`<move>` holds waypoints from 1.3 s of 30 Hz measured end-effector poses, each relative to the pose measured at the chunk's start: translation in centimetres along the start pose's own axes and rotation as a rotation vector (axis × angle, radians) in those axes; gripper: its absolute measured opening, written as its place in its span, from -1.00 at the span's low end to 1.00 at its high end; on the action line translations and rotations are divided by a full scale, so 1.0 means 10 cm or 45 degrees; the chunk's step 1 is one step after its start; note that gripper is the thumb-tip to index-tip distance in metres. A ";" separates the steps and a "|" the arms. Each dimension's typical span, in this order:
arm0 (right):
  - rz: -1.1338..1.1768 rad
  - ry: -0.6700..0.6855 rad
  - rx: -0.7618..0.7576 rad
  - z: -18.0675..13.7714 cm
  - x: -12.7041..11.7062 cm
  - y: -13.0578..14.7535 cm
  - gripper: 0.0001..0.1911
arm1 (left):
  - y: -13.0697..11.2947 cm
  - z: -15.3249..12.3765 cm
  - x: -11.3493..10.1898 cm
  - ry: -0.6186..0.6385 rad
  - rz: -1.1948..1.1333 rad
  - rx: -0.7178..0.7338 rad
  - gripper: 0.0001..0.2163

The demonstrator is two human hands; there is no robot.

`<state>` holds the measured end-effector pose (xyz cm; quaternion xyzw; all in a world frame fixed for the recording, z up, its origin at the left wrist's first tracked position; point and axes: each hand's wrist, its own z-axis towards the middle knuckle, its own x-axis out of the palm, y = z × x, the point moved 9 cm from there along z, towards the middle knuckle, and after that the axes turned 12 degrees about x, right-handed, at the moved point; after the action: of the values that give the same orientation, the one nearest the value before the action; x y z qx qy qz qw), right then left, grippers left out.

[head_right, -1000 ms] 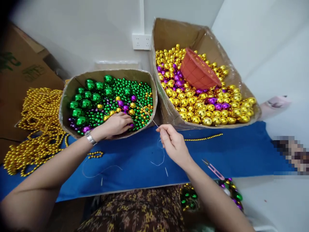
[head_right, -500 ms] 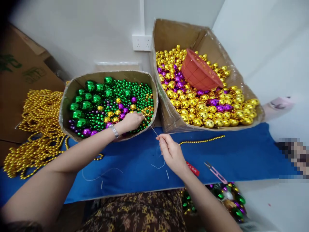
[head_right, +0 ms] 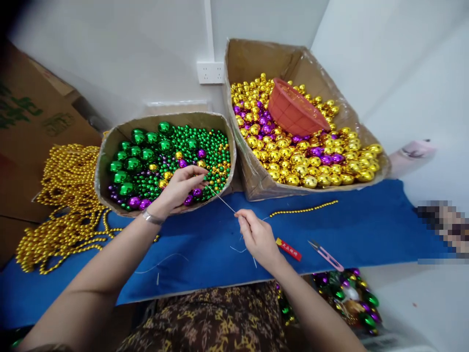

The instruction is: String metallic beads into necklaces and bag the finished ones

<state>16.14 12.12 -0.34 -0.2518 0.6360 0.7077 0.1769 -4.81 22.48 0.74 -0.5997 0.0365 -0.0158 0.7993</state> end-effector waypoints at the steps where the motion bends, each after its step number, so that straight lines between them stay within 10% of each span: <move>1: -0.031 -0.016 -0.026 -0.01 0.00 0.02 -0.79 | 0.01 -0.09 -0.02 -0.061 -0.232 -0.086 -0.88; 16: -0.291 -0.126 -0.318 -0.16 0.12 0.20 -0.79 | 0.15 -0.67 0.11 -0.344 -0.938 -0.405 -0.87; 39: -0.633 -0.335 -0.553 -0.29 0.22 0.18 -0.75 | 0.29 -0.89 0.12 -0.623 -0.811 -0.400 -0.70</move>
<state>13.70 8.85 -0.34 -0.3373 0.3616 0.7881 0.3665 -4.39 14.69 -4.59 -0.6815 -0.3390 -0.1135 0.6386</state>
